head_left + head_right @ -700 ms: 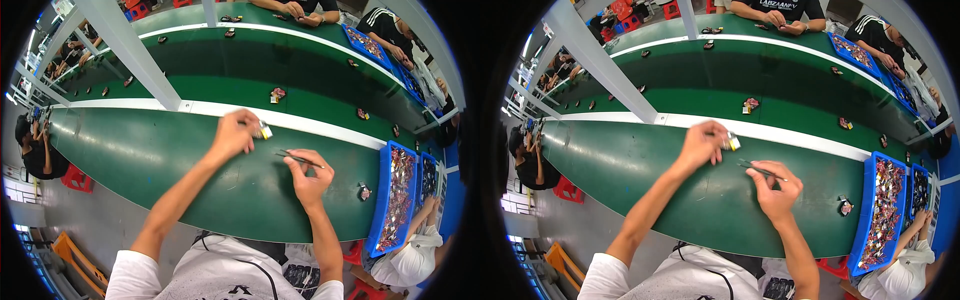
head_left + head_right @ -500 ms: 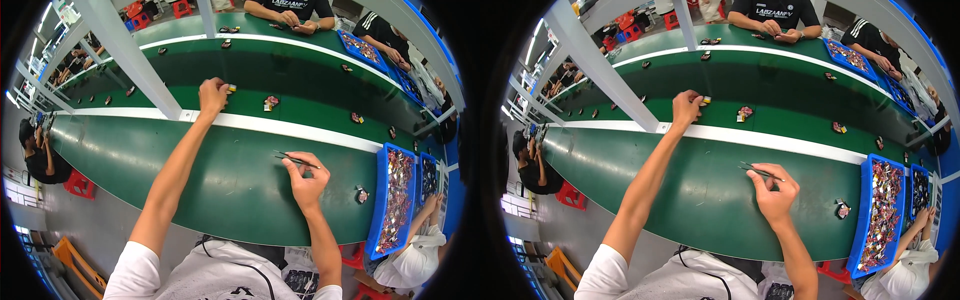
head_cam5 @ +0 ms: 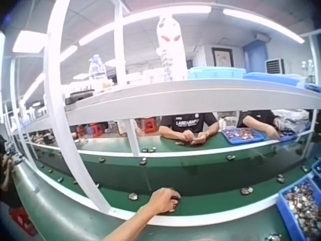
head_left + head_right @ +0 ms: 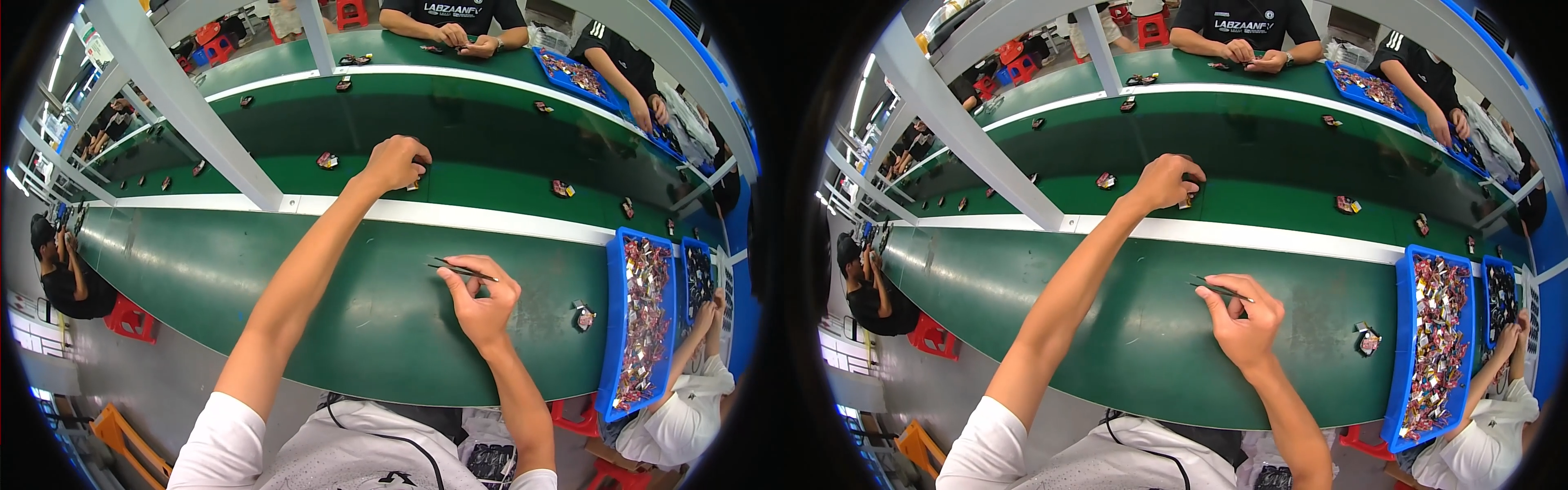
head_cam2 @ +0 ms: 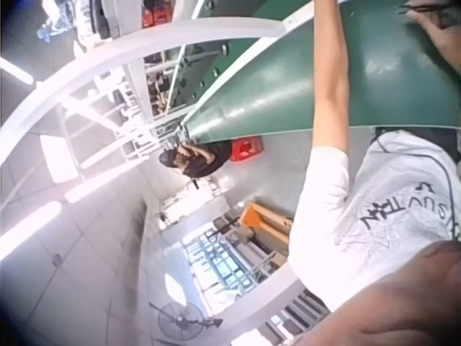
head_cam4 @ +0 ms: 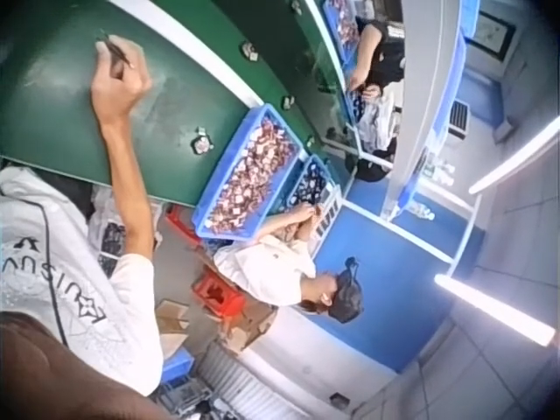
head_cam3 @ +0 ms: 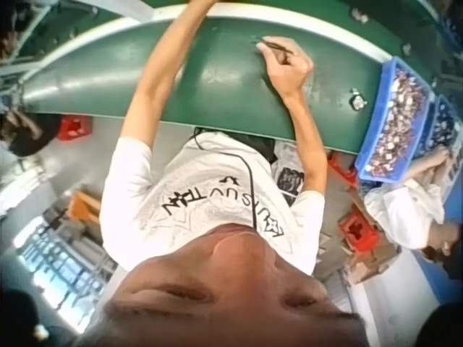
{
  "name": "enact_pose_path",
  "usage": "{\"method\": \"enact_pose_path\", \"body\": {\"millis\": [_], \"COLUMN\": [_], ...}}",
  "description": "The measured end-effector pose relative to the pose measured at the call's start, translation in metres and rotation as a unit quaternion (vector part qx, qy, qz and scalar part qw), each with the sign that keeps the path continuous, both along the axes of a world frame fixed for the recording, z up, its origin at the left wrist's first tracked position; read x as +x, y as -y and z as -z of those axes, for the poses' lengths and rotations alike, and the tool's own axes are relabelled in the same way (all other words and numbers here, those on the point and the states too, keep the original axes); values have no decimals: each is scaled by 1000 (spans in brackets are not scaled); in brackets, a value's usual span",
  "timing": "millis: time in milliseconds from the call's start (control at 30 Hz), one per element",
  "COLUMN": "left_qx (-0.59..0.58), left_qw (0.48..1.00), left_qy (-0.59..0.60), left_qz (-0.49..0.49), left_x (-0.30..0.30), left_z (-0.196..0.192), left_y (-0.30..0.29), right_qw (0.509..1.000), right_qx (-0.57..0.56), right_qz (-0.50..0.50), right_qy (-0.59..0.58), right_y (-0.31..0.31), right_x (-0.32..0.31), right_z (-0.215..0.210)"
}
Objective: The recorder is using tweezers to assemble small toy car components at a factory assembly line.
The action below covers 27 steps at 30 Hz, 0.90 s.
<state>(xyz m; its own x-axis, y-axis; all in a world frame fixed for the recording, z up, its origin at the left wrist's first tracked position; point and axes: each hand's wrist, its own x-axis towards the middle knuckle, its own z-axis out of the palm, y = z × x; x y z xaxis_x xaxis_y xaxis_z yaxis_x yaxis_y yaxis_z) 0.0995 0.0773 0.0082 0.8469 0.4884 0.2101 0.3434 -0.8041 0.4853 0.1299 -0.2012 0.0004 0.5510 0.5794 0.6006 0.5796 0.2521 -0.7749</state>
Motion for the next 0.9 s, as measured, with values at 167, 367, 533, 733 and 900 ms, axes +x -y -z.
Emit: {"method": "enact_pose_path", "body": {"millis": [167, 367, 533, 733, 900], "left_qx": [-79, -216, -312, -426, -435], "left_qw": [994, 969, 936, 878, 866], "left_qy": [-13, 41, 96, 177, 219], "left_qz": [-72, -113, -130, -127, -109], "left_x": [-17, -58, -93, -120, -120], "left_z": [2, -5, -14, -5, 6], "left_y": [-13, -6, 62, 137, 153], "right_qw": [1000, 999, 975, 960, 971], "right_qx": [3, -10, -24, -66, -60], "right_qz": [-9, -22, -58, -97, -82], "right_qy": [0, -27, -212, -255, -214], "right_y": [0, 1, 7, 7, 1], "right_x": [-2, 0, 4, 0, -6], "right_z": [-2, -3, -2, -6, -3]}}
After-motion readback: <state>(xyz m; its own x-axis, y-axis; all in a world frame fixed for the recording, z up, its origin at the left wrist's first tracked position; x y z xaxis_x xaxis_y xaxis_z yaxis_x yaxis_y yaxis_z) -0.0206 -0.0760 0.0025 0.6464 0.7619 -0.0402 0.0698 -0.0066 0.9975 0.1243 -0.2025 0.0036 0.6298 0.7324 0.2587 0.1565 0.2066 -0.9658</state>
